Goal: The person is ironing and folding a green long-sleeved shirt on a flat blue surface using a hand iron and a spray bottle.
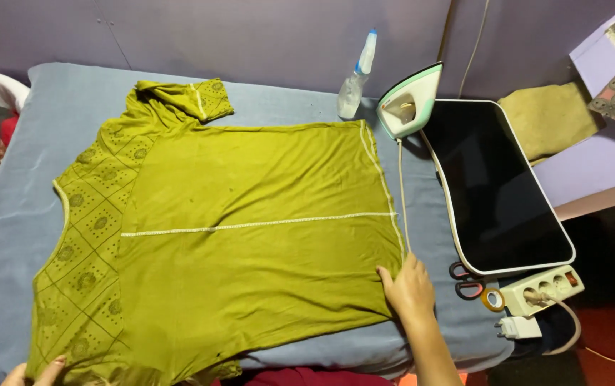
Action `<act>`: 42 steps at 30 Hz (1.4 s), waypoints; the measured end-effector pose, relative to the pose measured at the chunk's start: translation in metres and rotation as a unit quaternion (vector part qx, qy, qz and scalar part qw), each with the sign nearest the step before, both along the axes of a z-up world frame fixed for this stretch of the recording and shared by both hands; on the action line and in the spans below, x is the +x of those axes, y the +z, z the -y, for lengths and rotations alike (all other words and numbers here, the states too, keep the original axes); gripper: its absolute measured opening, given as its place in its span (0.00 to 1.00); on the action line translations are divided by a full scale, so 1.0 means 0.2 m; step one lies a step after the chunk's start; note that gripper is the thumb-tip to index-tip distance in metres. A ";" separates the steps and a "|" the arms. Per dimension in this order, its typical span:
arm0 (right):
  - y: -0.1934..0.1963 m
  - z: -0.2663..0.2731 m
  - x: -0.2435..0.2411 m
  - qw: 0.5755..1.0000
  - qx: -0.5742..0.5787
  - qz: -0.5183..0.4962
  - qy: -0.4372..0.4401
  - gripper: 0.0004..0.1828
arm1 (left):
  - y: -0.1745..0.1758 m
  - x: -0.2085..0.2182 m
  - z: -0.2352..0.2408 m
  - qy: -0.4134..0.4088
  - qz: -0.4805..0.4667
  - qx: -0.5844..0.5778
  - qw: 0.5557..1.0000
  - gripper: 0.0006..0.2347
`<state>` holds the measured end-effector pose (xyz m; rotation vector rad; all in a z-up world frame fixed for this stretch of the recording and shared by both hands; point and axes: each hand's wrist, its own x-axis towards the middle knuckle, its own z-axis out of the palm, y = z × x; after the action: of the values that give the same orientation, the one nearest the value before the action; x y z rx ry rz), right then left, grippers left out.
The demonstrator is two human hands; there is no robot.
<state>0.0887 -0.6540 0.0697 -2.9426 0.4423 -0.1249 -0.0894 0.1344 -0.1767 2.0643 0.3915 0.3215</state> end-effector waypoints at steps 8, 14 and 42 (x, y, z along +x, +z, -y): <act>-0.21 0.23 -0.39 0.984 0.135 0.024 -0.114 0.21 | 0.00 -0.24 -0.15 0.113 -0.092 -0.239 0.960 0.10; -0.35 0.59 -0.35 0.941 0.301 0.145 -0.050 0.19 | 0.33 -0.24 -0.10 0.119 -0.085 -0.244 0.959 0.12; -0.41 0.11 1.73 0.984 0.074 0.134 0.092 0.28 | 1.23 1.92 0.84 0.136 -0.167 0.299 0.930 0.34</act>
<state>0.4345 -0.6755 -0.0123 -2.7480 0.1338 -0.4383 0.2939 -0.0330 0.0690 2.6782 0.8809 0.2735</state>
